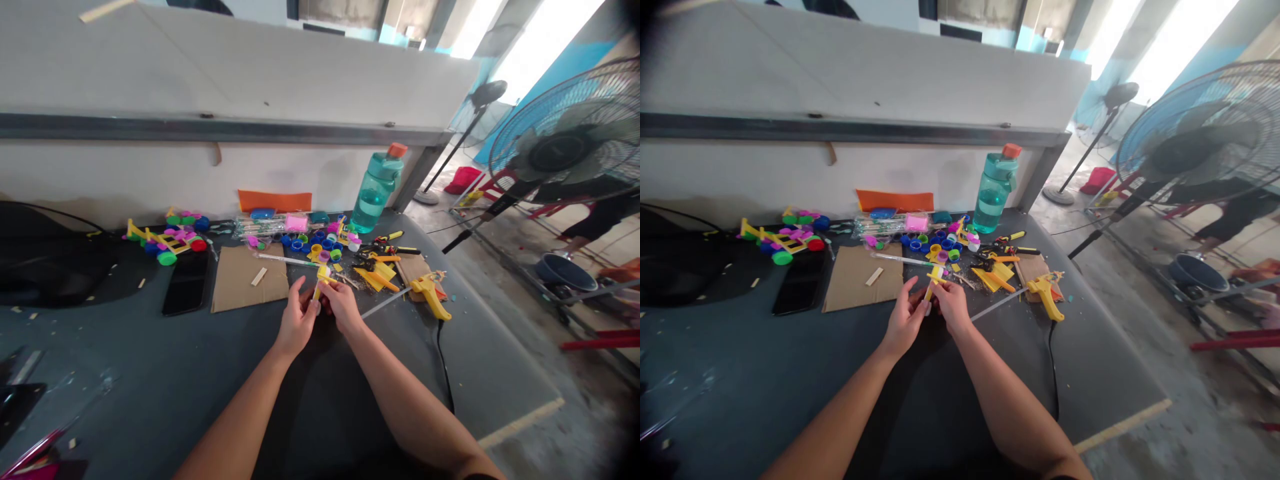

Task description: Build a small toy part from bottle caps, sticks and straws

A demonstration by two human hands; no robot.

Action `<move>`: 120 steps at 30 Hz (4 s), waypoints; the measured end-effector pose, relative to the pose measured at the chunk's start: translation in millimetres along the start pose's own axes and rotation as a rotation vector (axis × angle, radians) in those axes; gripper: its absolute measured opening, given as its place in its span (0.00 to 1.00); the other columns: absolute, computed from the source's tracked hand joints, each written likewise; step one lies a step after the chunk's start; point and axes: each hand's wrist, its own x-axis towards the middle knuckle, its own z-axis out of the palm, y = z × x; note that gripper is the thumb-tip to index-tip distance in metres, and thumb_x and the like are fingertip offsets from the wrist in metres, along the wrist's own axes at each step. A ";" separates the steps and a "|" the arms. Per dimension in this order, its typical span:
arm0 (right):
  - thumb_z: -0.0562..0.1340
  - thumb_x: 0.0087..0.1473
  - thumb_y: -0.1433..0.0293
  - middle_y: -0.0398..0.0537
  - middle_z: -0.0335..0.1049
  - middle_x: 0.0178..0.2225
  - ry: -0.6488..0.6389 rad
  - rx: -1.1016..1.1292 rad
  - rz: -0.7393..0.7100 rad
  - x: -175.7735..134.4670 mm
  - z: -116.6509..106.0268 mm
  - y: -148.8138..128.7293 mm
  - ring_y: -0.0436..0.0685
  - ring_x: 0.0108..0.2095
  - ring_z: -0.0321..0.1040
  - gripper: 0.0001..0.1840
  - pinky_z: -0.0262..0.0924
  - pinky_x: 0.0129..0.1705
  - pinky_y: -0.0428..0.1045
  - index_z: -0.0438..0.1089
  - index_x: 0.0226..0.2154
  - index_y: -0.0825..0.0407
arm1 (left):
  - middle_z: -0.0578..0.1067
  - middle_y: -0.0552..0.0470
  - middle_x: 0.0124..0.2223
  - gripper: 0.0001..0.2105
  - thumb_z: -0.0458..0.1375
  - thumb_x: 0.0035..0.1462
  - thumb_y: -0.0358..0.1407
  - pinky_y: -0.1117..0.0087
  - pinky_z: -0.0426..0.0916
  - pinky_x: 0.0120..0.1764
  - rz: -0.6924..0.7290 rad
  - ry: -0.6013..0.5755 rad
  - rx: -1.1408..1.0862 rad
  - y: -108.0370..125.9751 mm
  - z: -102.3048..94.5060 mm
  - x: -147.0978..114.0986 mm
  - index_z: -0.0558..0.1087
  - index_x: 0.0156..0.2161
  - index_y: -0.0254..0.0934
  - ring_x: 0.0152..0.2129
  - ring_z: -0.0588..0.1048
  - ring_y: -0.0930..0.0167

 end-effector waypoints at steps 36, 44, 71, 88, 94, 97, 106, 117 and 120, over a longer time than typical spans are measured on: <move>0.62 0.41 0.65 0.33 0.54 0.13 0.035 0.050 -0.021 -2.4 2.7 0.1 0.43 0.12 0.46 0.08 0.42 0.13 0.41 0.64 0.22 0.53 | 0.71 0.39 0.53 0.30 0.59 0.54 0.39 0.60 0.67 0.48 -0.050 0.036 -0.092 1.0 0.6 2.9 0.53 0.59 0.40 0.49 0.72 0.62; 0.63 0.42 0.60 0.33 0.55 0.14 0.060 0.054 -0.037 -3.1 4.8 -0.9 0.43 0.12 0.47 0.13 0.41 0.14 0.42 0.64 0.24 0.53 | 0.72 0.40 0.52 0.29 0.58 0.55 0.39 0.61 0.68 0.46 -0.043 0.022 -0.062 0.3 0.9 2.0 0.54 0.59 0.39 0.47 0.73 0.64; 0.63 0.42 0.62 0.34 0.55 0.10 -0.295 -0.049 0.185 -18.2 4.5 -7.2 0.42 0.10 0.45 0.12 0.36 0.11 0.42 0.64 0.19 0.53 | 0.76 0.46 0.43 0.20 0.63 0.48 0.38 0.63 0.66 0.46 -0.066 0.158 -0.152 1.1 -15.6 14.0 0.70 0.47 0.36 0.41 0.74 0.66; 0.64 0.39 0.61 0.35 0.54 0.12 -0.244 -0.025 0.198 -17.7 3.6 -11.1 0.43 0.11 0.46 0.14 0.36 0.12 0.43 0.63 0.18 0.53 | 0.76 0.46 0.44 0.17 0.62 0.48 0.40 0.67 0.69 0.39 -0.157 0.179 -0.285 3.9 -14.3 13.8 0.73 0.44 0.37 0.38 0.74 0.66; 0.63 0.40 0.62 0.36 0.55 0.12 -0.224 -0.032 0.161 -17.1 3.0 -10.4 0.43 0.13 0.47 0.13 0.39 0.15 0.44 0.64 0.17 0.54 | 0.75 0.50 0.38 0.16 0.64 0.46 0.39 0.73 0.68 0.33 -0.171 0.196 -0.320 8.6 -14.5 14.8 0.74 0.41 0.36 0.31 0.73 0.73; 0.64 0.40 0.62 0.37 0.58 0.13 -0.207 -0.041 0.140 -16.2 2.3 -10.1 0.44 0.14 0.49 0.13 0.41 0.17 0.44 0.66 0.17 0.55 | 0.75 0.51 0.37 0.16 0.65 0.45 0.40 0.74 0.68 0.32 -0.166 0.191 -0.334 7.6 -15.0 14.8 0.74 0.40 0.36 0.29 0.72 0.75; 0.63 0.41 0.63 0.40 0.61 0.14 -0.230 -0.030 0.130 -15.5 1.9 -9.5 0.46 0.16 0.51 0.13 0.42 0.19 0.45 0.67 0.17 0.55 | 0.75 0.52 0.37 0.16 0.65 0.45 0.39 0.74 0.67 0.32 -0.176 0.191 -0.341 6.6 -15.5 15.4 0.74 0.40 0.36 0.30 0.72 0.75; 0.64 0.39 0.63 0.39 0.61 0.14 -0.256 -0.008 0.156 -16.2 1.8 -12.5 0.46 0.17 0.52 0.12 0.42 0.19 0.45 0.67 0.16 0.55 | 0.75 0.52 0.36 0.16 0.66 0.43 0.39 0.73 0.67 0.32 -0.180 0.197 -0.344 7.5 -14.9 15.6 0.74 0.39 0.36 0.28 0.72 0.75; 0.63 0.38 0.65 0.40 0.62 0.14 -0.254 0.005 0.164 -16.7 2.5 -13.5 0.46 0.17 0.53 0.10 0.44 0.20 0.44 0.68 0.16 0.55 | 0.75 0.52 0.36 0.16 0.66 0.44 0.39 0.73 0.67 0.33 -0.184 0.188 -0.324 6.8 -15.1 15.1 0.74 0.40 0.36 0.29 0.72 0.75</move>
